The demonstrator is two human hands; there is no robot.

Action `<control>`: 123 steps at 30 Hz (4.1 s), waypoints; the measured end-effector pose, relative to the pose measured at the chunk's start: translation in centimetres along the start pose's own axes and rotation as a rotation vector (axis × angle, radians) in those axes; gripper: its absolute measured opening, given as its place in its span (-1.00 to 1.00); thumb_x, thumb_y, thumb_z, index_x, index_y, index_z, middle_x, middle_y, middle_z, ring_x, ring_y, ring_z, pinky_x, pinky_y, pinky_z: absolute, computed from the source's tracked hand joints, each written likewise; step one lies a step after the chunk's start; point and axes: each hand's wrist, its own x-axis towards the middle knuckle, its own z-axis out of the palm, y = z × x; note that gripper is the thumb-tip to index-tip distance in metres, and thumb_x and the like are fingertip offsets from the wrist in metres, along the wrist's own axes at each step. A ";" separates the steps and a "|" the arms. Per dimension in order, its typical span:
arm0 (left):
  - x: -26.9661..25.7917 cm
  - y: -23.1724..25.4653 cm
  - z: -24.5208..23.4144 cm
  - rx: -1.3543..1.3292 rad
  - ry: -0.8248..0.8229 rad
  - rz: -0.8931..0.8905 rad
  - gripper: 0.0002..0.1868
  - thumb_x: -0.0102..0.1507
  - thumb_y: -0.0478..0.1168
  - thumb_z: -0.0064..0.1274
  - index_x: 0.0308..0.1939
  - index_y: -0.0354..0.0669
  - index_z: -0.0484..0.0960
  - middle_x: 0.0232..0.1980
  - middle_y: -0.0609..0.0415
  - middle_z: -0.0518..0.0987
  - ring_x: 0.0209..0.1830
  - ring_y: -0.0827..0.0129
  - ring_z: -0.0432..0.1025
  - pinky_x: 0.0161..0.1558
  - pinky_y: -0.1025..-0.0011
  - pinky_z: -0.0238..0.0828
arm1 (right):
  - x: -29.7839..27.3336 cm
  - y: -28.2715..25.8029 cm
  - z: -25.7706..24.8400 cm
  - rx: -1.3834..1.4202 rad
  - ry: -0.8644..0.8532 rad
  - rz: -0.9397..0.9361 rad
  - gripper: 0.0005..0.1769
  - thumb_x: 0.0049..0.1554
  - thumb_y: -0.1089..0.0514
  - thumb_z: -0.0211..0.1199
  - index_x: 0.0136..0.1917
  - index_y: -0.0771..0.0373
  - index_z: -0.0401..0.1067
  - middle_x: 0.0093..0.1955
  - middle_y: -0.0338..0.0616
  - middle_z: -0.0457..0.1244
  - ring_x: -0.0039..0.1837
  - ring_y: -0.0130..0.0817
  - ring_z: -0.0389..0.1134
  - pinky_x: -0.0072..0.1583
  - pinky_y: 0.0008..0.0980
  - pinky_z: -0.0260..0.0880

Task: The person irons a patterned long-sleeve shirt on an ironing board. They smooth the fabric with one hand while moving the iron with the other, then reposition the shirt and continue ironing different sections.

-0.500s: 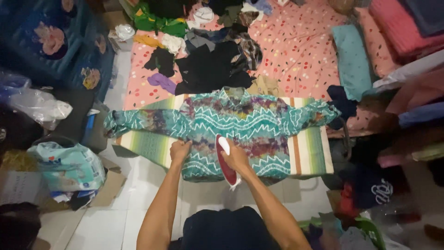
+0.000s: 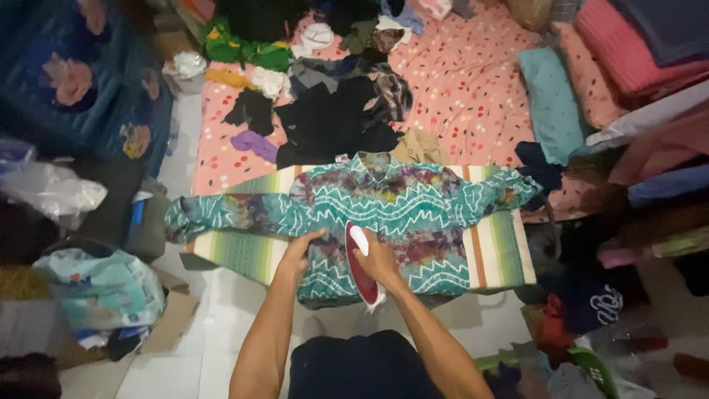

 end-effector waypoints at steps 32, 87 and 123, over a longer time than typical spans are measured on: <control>11.1 2.4 -4.5 -0.074 -0.217 -0.263 -0.25 0.11 0.04 0.53 0.17 -0.43 0.62 0.13 -0.37 0.64 0.16 -0.19 0.55 0.23 -0.20 0.44 | 2.0 -3.2 0.5 0.115 0.011 0.028 -0.23 0.20 -0.14 0.21 0.62 -0.01 0.15 0.27 0.47 0.32 0.39 0.33 0.33 0.36 0.17 0.37; -1.6 -1.4 -6.7 1.055 0.276 0.223 -0.65 0.15 0.06 0.33 -0.24 -0.15 0.78 -0.09 -0.38 0.69 0.16 -0.34 0.53 0.10 -0.10 0.52 | 2.7 -3.2 2.0 0.008 0.246 0.192 -0.34 0.26 -0.10 0.15 0.55 0.15 0.19 0.10 0.43 0.39 0.25 0.36 0.43 0.20 0.21 0.46; -7.6 -5.4 -7.9 1.067 0.334 0.265 -0.66 0.20 0.06 0.33 -0.21 -0.12 0.70 -0.20 -0.06 0.75 0.05 -0.08 0.62 0.08 0.04 0.54 | -3.1 -0.7 4.9 0.019 0.250 0.129 -0.33 0.25 -0.03 0.13 0.57 0.14 0.11 0.13 0.49 0.36 0.26 0.46 0.39 0.24 0.27 0.41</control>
